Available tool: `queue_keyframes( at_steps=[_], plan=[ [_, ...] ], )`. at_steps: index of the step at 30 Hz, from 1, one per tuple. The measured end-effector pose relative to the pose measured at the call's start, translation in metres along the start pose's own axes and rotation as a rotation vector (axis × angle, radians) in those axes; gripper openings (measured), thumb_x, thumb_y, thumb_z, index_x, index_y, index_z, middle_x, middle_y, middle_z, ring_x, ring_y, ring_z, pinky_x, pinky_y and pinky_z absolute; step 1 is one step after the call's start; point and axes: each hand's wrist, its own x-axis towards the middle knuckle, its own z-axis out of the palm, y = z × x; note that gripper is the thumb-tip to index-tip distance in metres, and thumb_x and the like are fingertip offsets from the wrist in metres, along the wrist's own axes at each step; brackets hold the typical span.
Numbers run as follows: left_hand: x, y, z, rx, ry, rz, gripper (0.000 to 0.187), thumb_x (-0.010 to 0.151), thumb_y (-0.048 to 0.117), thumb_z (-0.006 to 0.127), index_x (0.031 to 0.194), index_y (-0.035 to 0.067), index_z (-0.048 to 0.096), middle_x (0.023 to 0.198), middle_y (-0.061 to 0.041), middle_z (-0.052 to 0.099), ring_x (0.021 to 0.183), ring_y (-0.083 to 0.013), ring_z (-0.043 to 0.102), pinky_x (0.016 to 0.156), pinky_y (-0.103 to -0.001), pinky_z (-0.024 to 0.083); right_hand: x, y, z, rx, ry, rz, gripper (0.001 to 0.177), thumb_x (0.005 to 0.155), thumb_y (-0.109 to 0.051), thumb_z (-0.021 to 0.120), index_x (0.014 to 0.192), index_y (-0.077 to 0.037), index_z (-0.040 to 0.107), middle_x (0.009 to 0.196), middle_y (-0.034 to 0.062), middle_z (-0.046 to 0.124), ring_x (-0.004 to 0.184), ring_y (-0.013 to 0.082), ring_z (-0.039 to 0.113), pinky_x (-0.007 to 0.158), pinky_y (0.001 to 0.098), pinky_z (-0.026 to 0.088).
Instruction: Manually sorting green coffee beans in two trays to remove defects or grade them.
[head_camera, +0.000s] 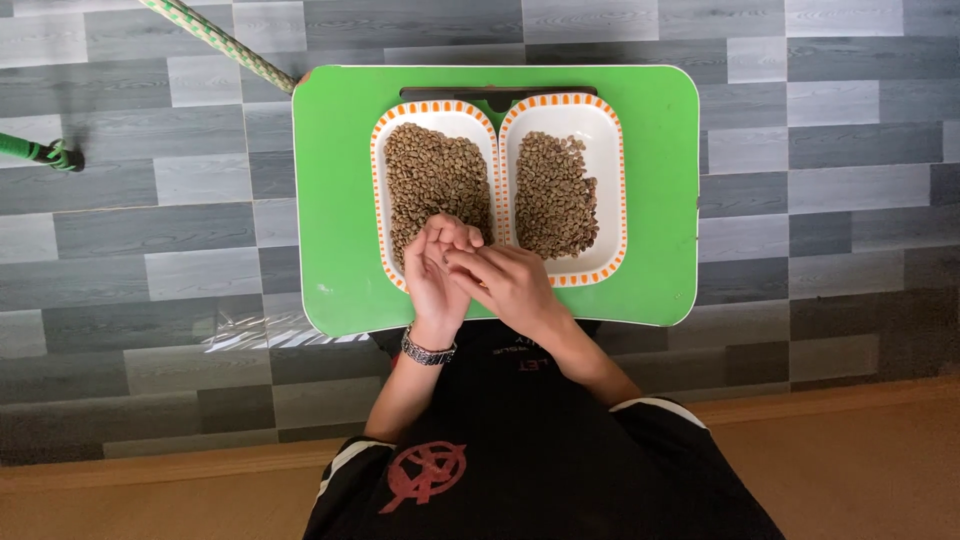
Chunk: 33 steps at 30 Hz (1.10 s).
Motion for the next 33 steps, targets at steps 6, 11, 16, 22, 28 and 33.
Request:
queue_keyframes(
  at_steps=[6,11,16,22,28,33],
  plan=[
    [-0.003,-0.004,-0.003,0.054,-0.033,0.001,0.038,0.106,0.039,0.031,0.113,0.008,0.051,0.083,-0.005,0.049,0.102,-0.0305,0.059,0.095,-0.042,0.046,-0.003,0.004,0.005,0.011,0.015,0.006,0.011,0.094,-0.016,0.076,0.103,-0.012,0.072,0.079,0.0078,0.068,0.070,0.0249,0.071,0.061,0.0349,0.059],
    [-0.005,-0.009,0.002,0.089,-0.004,0.004,0.039,0.106,0.039,0.031,0.117,0.008,0.052,0.085,-0.005,0.053,0.107,-0.0305,0.061,0.097,-0.043,0.047,0.000,0.003,0.000,0.012,0.006,0.026,0.006,0.094,-0.014,0.075,0.098,-0.012,0.071,0.077,0.0071,0.069,0.070,0.0252,0.071,0.061,0.0354,0.059],
    [-0.008,-0.017,0.004,0.139,0.013,-0.035,0.036,0.109,0.035,0.033,0.121,0.008,0.054,0.090,-0.007,0.058,0.112,-0.0296,0.062,0.105,-0.045,0.046,-0.002,0.007,0.000,0.012,-0.002,0.059,0.006,0.094,-0.007,0.073,0.093,-0.011,0.070,0.069,0.0055,0.065,0.063,0.0239,0.070,0.060,0.0347,0.059],
    [-0.015,-0.006,0.024,0.206,0.002,-0.041,0.027,0.110,0.008,0.038,0.133,-0.001,0.048,0.114,-0.019,0.066,0.123,-0.0362,0.064,0.112,-0.047,0.046,-0.010,0.014,-0.012,0.078,0.015,0.125,0.006,0.093,-0.009,0.076,0.096,-0.013,0.072,0.063,0.0044,0.061,0.059,0.0266,0.067,0.058,0.0388,0.058],
    [-0.014,0.001,0.017,0.086,-0.015,-0.069,0.038,0.100,-0.009,0.035,0.136,0.002,0.044,0.133,-0.025,0.060,0.126,-0.0357,0.063,0.107,-0.039,0.055,-0.028,0.037,-0.037,0.064,0.091,0.254,0.011,0.089,-0.004,0.080,0.091,-0.014,0.075,0.061,0.0002,0.064,0.057,0.0223,0.065,0.058,0.0345,0.057],
    [-0.003,0.000,0.009,0.294,-0.124,0.006,0.041,0.097,-0.008,0.030,0.135,0.001,0.044,0.116,-0.021,0.062,0.109,-0.0298,0.069,0.091,-0.035,0.059,-0.041,0.061,-0.061,0.060,0.116,0.362,0.016,0.093,0.007,0.079,0.095,-0.005,0.070,0.066,0.0057,0.063,0.060,0.0228,0.063,0.059,0.0346,0.052]
  ],
)
